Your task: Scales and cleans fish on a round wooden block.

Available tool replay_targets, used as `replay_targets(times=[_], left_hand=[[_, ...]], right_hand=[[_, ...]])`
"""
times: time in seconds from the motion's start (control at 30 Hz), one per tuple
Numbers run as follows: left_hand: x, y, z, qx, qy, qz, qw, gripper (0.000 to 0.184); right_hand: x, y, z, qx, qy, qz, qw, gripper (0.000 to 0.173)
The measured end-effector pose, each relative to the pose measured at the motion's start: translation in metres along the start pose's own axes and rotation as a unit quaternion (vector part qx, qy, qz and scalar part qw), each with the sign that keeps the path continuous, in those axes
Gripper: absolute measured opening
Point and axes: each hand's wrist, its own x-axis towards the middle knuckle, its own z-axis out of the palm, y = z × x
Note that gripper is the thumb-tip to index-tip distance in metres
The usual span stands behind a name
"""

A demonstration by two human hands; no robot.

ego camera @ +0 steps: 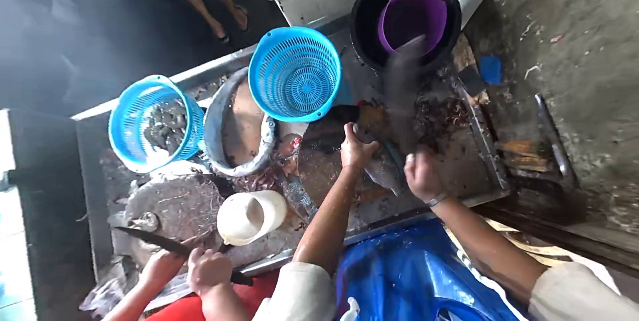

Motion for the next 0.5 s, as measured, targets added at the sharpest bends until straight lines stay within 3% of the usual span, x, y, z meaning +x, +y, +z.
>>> replay_targets(times=[0.03, 0.07, 0.1, 0.17, 0.23, 0.27, 0.33, 0.37, 0.4, 0.5], left_hand=[[-0.001, 0.001, 0.0, 0.001, 0.001, 0.004, 1.0, 0.093], [-0.006, 0.001, 0.0, 0.002, -0.001, 0.004, 1.0, 0.093], [-0.009, 0.004, -0.003, 0.004, -0.001, 0.005, 1.0, 0.093], [-0.007, 0.007, -0.006, 0.003, 0.002, 0.007, 1.0, 0.095], [-0.014, 0.003, -0.003, 0.006, 0.005, 0.003, 1.0, 0.094], [-0.012, 0.004, -0.004, 0.007, 0.011, 0.004, 1.0, 0.094], [-0.014, 0.002, -0.003, 0.01, 0.018, -0.001, 1.0, 0.093], [-0.017, -0.001, -0.002, 0.009, 0.021, -0.003, 1.0, 0.093], [-0.019, -0.002, -0.002, 0.006, 0.03, -0.001, 1.0, 0.093], [-0.031, -0.01, -0.002, 0.001, 0.042, 0.002, 0.999, 0.092]], right_hand=[[0.0, 0.007, 0.004, -0.03, -0.115, 0.072, 0.99, 0.038], [0.001, 0.01, 0.002, -0.043, -0.174, 0.117, 0.977, 0.04], [0.005, 0.007, -0.007, -0.05, -0.163, 0.119, 0.978, 0.037], [0.006, -0.007, -0.025, -0.024, -0.015, 0.035, 0.999, 0.03], [-0.009, -0.005, -0.02, -0.009, 0.075, -0.026, 0.997, 0.032], [-0.014, 0.004, -0.008, -0.016, 0.05, -0.014, 0.999, 0.033], [-0.019, 0.019, 0.005, -0.044, -0.141, 0.103, 0.984, 0.036], [-0.018, 0.02, 0.001, -0.05, -0.188, 0.135, 0.972, 0.039], [-0.014, 0.013, -0.009, -0.048, -0.174, 0.128, 0.975, 0.038], [-0.031, -0.002, -0.024, -0.022, 0.026, 0.003, 0.999, 0.035]])
